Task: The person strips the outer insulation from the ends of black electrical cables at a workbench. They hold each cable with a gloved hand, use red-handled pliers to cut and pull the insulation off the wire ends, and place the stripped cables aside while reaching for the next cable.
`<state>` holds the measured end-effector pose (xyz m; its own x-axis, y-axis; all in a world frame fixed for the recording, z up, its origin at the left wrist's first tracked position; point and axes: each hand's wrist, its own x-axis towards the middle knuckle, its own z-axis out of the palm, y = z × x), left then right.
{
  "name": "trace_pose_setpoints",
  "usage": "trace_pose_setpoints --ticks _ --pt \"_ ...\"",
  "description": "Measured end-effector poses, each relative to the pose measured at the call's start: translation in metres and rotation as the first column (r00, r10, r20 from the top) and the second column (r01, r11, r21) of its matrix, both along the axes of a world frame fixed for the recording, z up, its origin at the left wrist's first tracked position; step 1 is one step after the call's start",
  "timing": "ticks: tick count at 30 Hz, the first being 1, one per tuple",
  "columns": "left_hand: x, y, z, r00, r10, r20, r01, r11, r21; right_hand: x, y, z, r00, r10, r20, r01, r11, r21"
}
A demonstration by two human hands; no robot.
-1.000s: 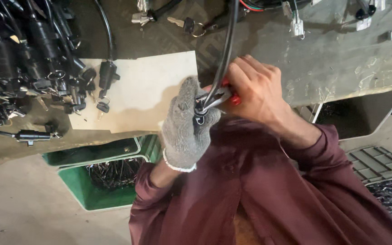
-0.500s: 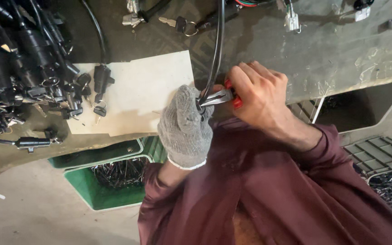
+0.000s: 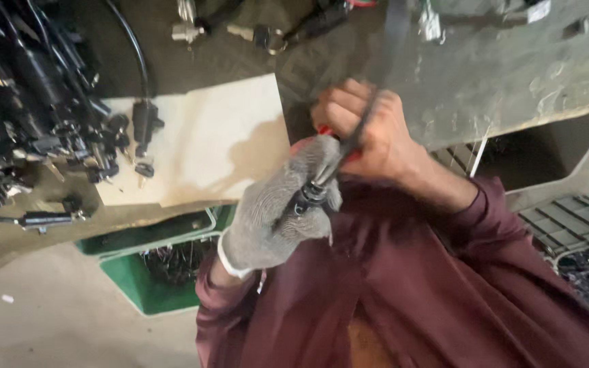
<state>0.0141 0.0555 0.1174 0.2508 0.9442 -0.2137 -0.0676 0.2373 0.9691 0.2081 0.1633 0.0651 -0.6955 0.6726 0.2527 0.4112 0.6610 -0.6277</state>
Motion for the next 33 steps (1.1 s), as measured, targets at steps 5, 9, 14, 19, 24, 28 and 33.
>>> trace_pose_setpoints --ticks 5,9,14,19,24,28,33 --pt "0.0 -0.007 0.0 0.926 0.154 0.344 -0.069 0.966 -0.248 0.005 0.014 -0.01 0.979 0.162 -0.126 -0.171 0.983 -0.068" --pt "0.001 -0.008 -0.006 0.989 0.142 -0.045 -0.14 0.99 0.032 -0.003 0.009 0.002 0.995 0.091 -0.049 -0.095 0.991 -0.097" --pt "-0.006 0.009 -0.009 0.538 0.314 -0.782 -0.042 0.937 0.347 -0.011 -0.001 0.01 0.964 -0.099 0.247 0.103 0.995 -0.003" --pt "-0.081 0.007 -0.003 0.359 0.748 -0.558 -0.429 0.663 0.614 0.016 0.01 -0.006 0.984 -0.1 0.148 0.065 0.973 0.222" --pt "-0.105 0.006 -0.023 0.026 0.675 -0.737 -0.245 0.72 0.65 0.034 0.048 -0.007 0.846 -0.408 0.344 0.203 0.842 0.5" --pt "-0.048 0.036 -0.022 0.345 0.498 -0.795 0.054 0.836 0.547 0.028 0.065 0.029 0.876 -0.346 0.336 0.207 0.898 0.388" --pt "-0.007 0.062 -0.006 0.671 0.455 -0.586 -0.008 0.794 0.608 0.034 0.042 0.071 0.963 -0.208 0.17 0.102 0.868 0.486"
